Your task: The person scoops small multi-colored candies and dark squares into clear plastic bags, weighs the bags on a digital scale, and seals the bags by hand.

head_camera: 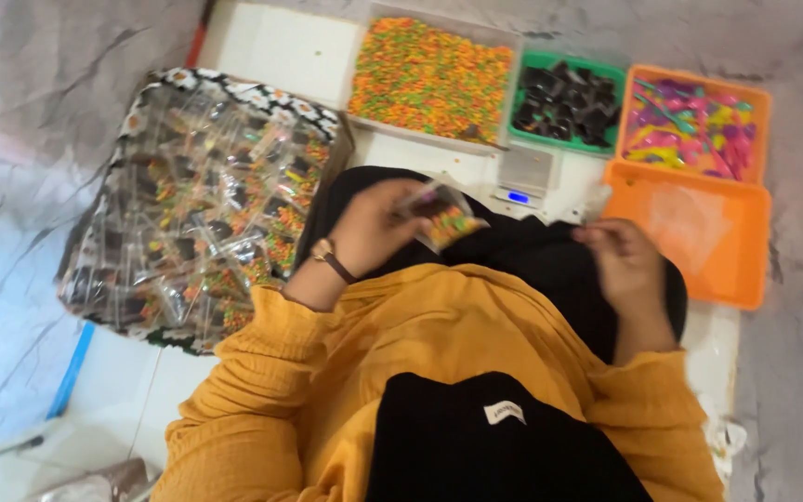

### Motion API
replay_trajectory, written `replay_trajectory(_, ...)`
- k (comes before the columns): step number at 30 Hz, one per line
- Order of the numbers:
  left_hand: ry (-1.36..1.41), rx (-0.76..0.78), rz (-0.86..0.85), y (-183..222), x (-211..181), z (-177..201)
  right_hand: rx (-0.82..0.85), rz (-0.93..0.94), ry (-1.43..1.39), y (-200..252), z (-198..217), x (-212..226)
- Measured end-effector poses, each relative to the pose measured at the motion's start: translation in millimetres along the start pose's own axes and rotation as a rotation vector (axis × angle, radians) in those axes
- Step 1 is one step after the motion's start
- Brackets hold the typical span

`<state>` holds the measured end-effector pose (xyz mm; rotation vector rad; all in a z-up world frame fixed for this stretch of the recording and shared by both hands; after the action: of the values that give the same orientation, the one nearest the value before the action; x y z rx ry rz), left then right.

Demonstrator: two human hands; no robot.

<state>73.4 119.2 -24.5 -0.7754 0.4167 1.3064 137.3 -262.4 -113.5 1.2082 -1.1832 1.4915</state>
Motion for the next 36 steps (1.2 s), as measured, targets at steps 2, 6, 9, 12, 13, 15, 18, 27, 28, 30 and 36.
replay_trajectory(2,-0.141,-0.097,0.010,9.0,55.3,18.4,-0.116,-0.057,0.138,-6.2,26.3,4.6)
replay_trajectory(6,-0.369,-0.264,0.277,47.9,161.5,73.9,-0.405,-0.097,-0.152,-18.5,91.5,-41.8)
replay_trajectory(9,-0.419,-0.199,0.439,82.8,202.3,115.7,-0.582,-0.168,-0.124,-21.5,109.7,-52.8)
replay_trajectory(12,-0.576,-0.128,0.744,129.1,231.2,137.1,-0.495,-0.187,-0.038,-20.4,109.9,-66.9)
replay_trajectory(13,-0.577,-0.133,0.757,138.9,230.2,142.1,-0.481,-0.189,-0.039,-23.8,108.0,-73.3)
replay_trajectory(15,-0.526,0.060,0.969,167.0,239.3,140.5,-0.554,-0.230,-0.035,-24.4,111.7,-87.8)
replay_trajectory(18,-0.501,0.244,1.070,199.7,252.9,126.5,-0.528,-0.264,-0.130,-34.1,122.3,-107.8)
replay_trajectory(27,-0.739,0.513,1.090,257.0,289.7,68.9,-0.475,-0.138,0.059,-32.9,135.8,-118.0)
replay_trajectory(28,-0.737,0.513,1.087,253.7,287.3,61.5,-0.477,-0.135,0.061,-33.1,135.6,-116.3)
replay_trajectory(30,-1.012,0.403,0.756,227.9,269.3,52.7,-0.509,-0.158,0.016,-33.1,134.4,-117.0)
replay_trajectory(36,-0.893,1.097,0.480,240.1,273.1,-36.8,-0.466,-0.099,-0.027,-36.3,137.1,-122.5)
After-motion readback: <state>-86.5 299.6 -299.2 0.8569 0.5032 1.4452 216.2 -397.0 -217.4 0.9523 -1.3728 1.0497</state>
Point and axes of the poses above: each hand's wrist, its own y-axis away from the middle knuckle, its own z-axis out of the back of the hand, x = y × z, the point moved 7 cm from there along -y, towards the middle knuckle, and after that the axes turned 14 degrees about -y, right-handed, at the moved point
